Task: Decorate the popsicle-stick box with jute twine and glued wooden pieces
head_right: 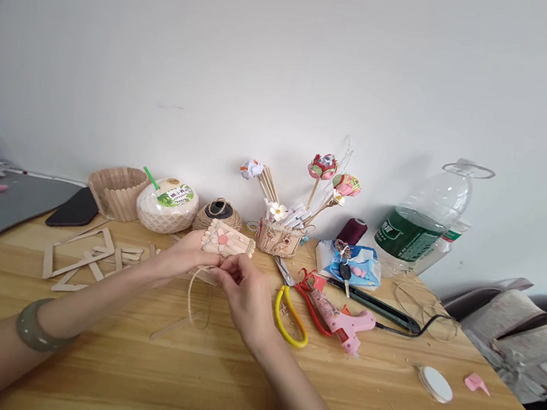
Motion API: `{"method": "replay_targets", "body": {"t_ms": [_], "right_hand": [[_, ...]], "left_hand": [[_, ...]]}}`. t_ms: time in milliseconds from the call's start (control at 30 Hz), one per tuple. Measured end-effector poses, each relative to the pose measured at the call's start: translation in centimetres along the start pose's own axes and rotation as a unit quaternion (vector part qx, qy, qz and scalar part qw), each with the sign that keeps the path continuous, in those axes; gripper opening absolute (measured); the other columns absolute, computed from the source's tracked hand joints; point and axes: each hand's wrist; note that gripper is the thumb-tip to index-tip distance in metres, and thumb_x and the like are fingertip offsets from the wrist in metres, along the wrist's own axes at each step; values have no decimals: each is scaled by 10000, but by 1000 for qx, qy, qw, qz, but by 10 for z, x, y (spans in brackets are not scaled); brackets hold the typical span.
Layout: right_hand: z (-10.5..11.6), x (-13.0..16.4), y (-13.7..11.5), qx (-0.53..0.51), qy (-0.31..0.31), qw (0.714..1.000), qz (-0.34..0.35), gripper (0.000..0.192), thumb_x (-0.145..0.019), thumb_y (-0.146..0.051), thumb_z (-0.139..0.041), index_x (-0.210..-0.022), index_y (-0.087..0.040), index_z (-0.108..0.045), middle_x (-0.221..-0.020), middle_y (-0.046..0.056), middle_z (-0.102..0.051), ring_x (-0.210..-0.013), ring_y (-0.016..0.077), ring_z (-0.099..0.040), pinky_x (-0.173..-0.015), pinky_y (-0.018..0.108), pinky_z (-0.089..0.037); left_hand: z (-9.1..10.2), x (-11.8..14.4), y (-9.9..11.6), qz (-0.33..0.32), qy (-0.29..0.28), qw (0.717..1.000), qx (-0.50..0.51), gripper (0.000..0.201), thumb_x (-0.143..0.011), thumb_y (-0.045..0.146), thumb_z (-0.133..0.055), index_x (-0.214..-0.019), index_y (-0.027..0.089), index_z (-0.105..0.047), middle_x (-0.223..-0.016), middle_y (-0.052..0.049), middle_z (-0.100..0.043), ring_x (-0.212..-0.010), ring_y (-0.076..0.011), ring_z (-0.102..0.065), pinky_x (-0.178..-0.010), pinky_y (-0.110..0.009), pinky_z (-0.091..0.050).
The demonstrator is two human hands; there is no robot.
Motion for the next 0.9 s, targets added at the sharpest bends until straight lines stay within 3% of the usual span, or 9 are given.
{"method": "replay_targets", "body": {"t_ms": [233,500,733,900], "right_hand": [[4,-1,-3,22,66,997,42,86,-796,-226,-565,-821,-185,-638,-757,18,-672,-658,150,-606,-611,253,-478],[6,2,-9,120,142,976,114,75,-787,-170,-575,-755,-187,-641,-682,-6,-672,-561,122,-581,-546,221,-456],[7,3,-10,126,151,975,104,86,-805,-213,-568,-784,-191,-648,-723,10,-683,-598,137,-598,-565,241,-473],[11,0,-11,87,111,988,69,117,-811,-217,-548,-837,-189,-658,-736,27,-685,-619,149,-611,-580,254,-483]], "left_hand": [[-2,0,-4,-23,39,996,74,281,-704,148,-589,-983,128,-622,-1008,-80,-678,-984,-241,-591,-862,-347,-443],[-9,4,-2,-64,68,992,85,277,-717,138,-595,-993,135,-625,-1043,-71,-673,-996,-237,-593,-895,-349,-438],[-14,4,1,-98,68,989,83,368,-715,103,-581,-1083,121,-581,-1115,-85,-642,-1055,-233,-567,-938,-342,-418],[-14,3,1,-76,82,991,70,348,-692,109,-595,-1040,109,-599,-1082,-94,-658,-1008,-239,-593,-897,-335,-450]]}}
Point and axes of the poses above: each hand's wrist, its own x-axis away from the middle knuckle, its own z-axis out of the back of the hand, y = z × x
